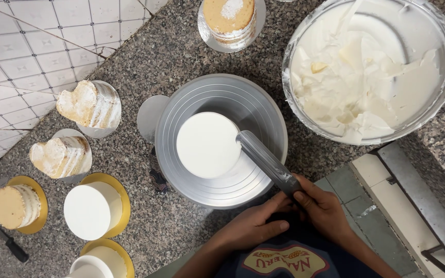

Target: The person spreads white frosting over the top of a layered cake on a rotating turntable using a spatula, rotating the turntable to smooth the surface. They then lift the finished cake aside, stack cake boards, and begin frosting another cake layer on the counter.

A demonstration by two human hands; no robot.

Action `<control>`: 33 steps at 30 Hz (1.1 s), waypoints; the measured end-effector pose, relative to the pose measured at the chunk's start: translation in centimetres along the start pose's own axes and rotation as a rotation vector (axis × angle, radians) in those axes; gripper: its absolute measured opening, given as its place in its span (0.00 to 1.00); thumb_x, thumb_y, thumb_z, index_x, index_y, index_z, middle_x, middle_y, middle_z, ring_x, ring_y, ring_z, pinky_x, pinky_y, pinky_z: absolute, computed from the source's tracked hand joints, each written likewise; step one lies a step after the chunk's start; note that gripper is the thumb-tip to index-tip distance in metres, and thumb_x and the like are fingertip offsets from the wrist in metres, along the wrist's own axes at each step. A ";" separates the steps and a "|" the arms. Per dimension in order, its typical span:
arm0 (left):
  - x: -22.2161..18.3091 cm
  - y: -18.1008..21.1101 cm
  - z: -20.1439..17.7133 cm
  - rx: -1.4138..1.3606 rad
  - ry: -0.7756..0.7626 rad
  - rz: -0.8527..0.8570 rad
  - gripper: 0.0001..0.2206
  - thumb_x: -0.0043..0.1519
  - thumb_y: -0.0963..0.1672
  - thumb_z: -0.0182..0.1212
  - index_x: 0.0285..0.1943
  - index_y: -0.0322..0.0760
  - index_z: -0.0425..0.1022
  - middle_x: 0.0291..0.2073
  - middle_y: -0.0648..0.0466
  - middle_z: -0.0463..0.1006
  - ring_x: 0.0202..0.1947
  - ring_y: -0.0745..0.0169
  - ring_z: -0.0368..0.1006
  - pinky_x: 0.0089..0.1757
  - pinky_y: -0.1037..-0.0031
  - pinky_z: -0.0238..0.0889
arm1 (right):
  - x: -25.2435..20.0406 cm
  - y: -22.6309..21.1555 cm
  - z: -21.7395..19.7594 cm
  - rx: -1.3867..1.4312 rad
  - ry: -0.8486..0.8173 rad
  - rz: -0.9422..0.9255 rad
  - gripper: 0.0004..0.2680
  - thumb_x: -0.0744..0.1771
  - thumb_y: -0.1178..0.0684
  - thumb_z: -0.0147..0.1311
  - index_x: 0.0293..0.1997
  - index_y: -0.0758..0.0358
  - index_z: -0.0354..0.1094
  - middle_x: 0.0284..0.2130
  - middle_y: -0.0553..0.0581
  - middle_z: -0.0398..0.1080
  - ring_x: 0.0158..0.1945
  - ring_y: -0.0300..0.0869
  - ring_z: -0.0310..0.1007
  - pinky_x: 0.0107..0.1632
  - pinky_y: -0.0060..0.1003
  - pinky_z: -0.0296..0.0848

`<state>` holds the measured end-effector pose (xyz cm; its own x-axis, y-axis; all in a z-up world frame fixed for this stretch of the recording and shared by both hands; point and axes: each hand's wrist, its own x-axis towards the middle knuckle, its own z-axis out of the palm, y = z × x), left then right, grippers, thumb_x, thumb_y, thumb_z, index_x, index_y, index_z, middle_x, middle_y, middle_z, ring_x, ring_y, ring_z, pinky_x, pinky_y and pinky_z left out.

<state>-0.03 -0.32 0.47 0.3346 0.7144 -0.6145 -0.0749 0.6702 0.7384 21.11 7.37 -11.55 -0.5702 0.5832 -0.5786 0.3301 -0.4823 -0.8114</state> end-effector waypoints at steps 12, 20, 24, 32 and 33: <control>-0.9 -1.6 -0.3 0.177 -0.002 0.085 0.32 0.66 0.47 0.53 0.80 0.36 0.49 0.72 0.41 0.64 0.73 0.48 0.59 0.67 0.62 0.50 | -1.8 -0.6 -1.2 -0.019 0.116 0.002 0.19 0.68 0.56 0.52 0.69 0.55 0.63 0.31 0.54 0.75 0.29 0.35 0.72 0.31 0.31 0.72; -3.3 -6.3 -2.1 0.118 0.054 -0.201 0.28 0.66 0.50 0.49 0.77 0.43 0.57 0.77 0.51 0.56 0.78 0.57 0.46 0.70 0.65 0.39 | -5.9 2.5 -5.2 -0.593 0.701 -0.517 0.18 0.69 0.60 0.54 0.69 0.59 0.63 0.46 0.59 0.67 0.48 0.44 0.67 0.47 0.36 0.69; -4.0 -9.7 -2.7 0.008 0.139 -0.165 0.28 0.64 0.50 0.52 0.76 0.42 0.60 0.77 0.49 0.58 0.78 0.56 0.47 0.70 0.64 0.38 | -7.4 6.4 -5.9 -0.799 0.732 -0.307 0.20 0.65 0.59 0.59 0.66 0.52 0.66 0.44 0.60 0.61 0.43 0.46 0.64 0.41 0.36 0.70; -6.0 -15.8 -5.3 -0.236 0.718 -0.297 0.35 0.63 0.55 0.52 0.77 0.34 0.57 0.75 0.42 0.56 0.75 0.49 0.49 0.67 0.57 0.43 | -8.5 7.3 -4.9 -0.828 0.628 -0.223 0.20 0.63 0.56 0.62 0.62 0.47 0.68 0.42 0.59 0.61 0.38 0.46 0.68 0.39 0.39 0.72; -5.9 -14.2 -5.5 -0.376 0.827 -0.039 0.38 0.63 0.57 0.52 0.76 0.30 0.53 0.71 0.36 0.61 0.71 0.41 0.56 0.65 0.54 0.50 | -7.8 6.9 -5.0 -0.861 0.650 -0.264 0.20 0.63 0.56 0.62 0.62 0.48 0.69 0.42 0.59 0.61 0.38 0.47 0.68 0.39 0.40 0.72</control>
<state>-6.16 -12.92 -7.91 -0.4270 0.5087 -0.7476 -0.4279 0.6148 0.6626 31.58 2.72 -13.03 -0.2797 0.9540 -0.1079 0.8126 0.1754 -0.5558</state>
